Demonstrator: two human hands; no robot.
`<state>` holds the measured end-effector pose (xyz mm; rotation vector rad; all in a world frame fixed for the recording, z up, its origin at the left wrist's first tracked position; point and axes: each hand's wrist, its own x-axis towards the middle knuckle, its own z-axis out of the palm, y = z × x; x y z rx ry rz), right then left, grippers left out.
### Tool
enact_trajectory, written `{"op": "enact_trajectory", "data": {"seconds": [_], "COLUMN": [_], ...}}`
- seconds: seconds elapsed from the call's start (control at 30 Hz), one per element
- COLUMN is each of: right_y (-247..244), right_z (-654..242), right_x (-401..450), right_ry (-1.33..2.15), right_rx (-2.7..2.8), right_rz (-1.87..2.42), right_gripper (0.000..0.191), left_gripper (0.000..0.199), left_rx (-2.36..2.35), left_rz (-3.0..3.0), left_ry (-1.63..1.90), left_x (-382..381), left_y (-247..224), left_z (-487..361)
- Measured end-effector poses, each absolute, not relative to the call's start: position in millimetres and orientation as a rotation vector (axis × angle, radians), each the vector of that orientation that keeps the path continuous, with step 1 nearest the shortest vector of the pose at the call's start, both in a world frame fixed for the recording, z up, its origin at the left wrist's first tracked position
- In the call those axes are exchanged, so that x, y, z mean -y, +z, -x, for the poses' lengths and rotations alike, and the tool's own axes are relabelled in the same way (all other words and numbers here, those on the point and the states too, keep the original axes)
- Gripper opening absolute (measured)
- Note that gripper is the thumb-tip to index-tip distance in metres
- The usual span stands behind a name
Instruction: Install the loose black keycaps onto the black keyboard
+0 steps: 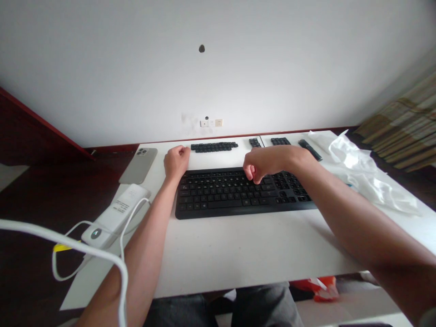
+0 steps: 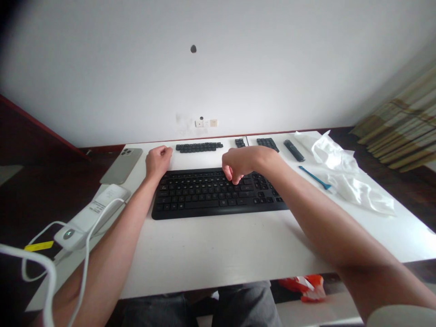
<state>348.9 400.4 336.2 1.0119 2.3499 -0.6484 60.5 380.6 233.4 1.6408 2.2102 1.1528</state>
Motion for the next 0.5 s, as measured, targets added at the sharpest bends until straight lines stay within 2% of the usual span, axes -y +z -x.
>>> {"op": "enact_trajectory", "data": {"seconds": [0.2, 0.5], "right_y": [338.5, 341.2], "right_z": [-341.7, -335.6], "right_x": [-390.3, -384.1], "right_ry": [-0.497, -0.455], "right_rx": [-2.358, -2.358], "right_rz": [-1.054, -1.1], "right_gripper": [0.023, 0.019], "left_gripper": [0.033, 0.031], "left_rx": [-2.21, -2.224], "left_rz": [-1.645, -1.631], "left_ry": [1.173, 1.147], "left_x": [-380.8, -380.1], "left_y": [232.7, 233.4], "left_z": [-59.9, -60.3]}}
